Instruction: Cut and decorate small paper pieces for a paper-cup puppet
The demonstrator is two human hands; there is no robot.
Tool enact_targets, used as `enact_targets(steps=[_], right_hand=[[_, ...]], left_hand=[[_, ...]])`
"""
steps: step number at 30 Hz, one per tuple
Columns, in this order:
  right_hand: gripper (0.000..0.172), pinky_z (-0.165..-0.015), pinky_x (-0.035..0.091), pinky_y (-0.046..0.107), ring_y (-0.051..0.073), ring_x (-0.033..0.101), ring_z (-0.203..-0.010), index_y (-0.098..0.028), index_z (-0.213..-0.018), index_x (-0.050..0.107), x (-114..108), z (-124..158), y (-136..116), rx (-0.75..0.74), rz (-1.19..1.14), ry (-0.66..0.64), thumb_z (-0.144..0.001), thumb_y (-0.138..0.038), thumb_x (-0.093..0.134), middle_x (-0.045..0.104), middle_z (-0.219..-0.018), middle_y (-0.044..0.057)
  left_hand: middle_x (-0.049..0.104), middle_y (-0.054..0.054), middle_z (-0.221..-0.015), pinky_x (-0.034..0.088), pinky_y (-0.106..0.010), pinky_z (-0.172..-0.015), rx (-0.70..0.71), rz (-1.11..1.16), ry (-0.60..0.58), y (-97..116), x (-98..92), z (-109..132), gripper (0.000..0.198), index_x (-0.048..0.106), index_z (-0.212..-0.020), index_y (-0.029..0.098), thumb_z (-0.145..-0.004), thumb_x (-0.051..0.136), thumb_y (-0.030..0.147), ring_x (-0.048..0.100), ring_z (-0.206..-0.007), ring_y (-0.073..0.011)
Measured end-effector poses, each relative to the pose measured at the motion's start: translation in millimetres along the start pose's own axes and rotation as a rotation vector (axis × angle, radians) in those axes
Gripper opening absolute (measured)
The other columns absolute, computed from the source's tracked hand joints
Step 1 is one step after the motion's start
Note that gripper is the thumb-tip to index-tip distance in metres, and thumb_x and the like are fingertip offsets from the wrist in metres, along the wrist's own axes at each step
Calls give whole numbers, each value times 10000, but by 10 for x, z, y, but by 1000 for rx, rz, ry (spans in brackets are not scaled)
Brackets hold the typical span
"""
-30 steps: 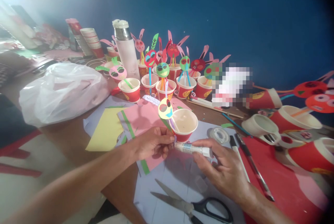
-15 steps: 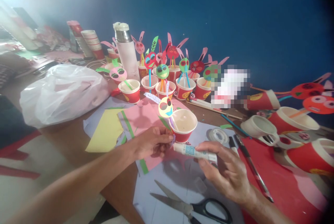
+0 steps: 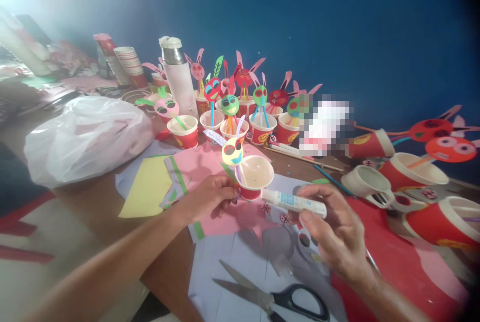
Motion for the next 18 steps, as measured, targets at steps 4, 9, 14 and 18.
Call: enact_targets(steps=[4, 9, 14, 18], right_hand=[[139, -436, 418, 208, 121, 536, -500, -232, -969, 507, -37, -27, -34, 35, -107, 20, -850, -273, 567, 617, -630, -17], [132, -420, 416, 206, 123, 535, -491, -240, -951, 515, -65, -42, -63, 59, -167, 40, -842, -282, 577, 615, -595, -32], [126, -423, 435, 226, 147, 584, -522, -256, -957, 522, -132, -55, -125, 49, -214, 61, -843, -271, 575, 631, -612, -27], [136, -429, 451, 246, 161, 609, -532, -255, -954, 536, -191, -58, -187, 22, -220, 96, -831, -285, 588, 644, -640, -10]], left_hand=[[601, -12, -643, 365, -180, -339, 27, -46, 9, 95, -4, 24, 118, 553, -722, 139, -725, 570, 256, 463, -405, -66], [604, -14, -638, 371, -188, -351, 40, -113, -3, 181, -3, 37, 111, 552, -752, 140, -728, 544, 248, 489, -421, -83], [605, -26, -681, 393, -197, -384, 63, -144, -32, 272, -18, 0, 135, 541, -768, 142, -710, 559, 263, 518, -487, -102], [589, -26, -713, 433, -210, -459, 102, -142, -51, 365, -28, -68, 157, 532, -785, 143, -717, 558, 282, 519, -547, -102]])
Point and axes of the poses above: each hand's wrist, its own z-axis away from the middle knuckle, its own x-axis out of the palm, y = z × x, the point moved 9 cm from there along -z, towards the middle knuckle
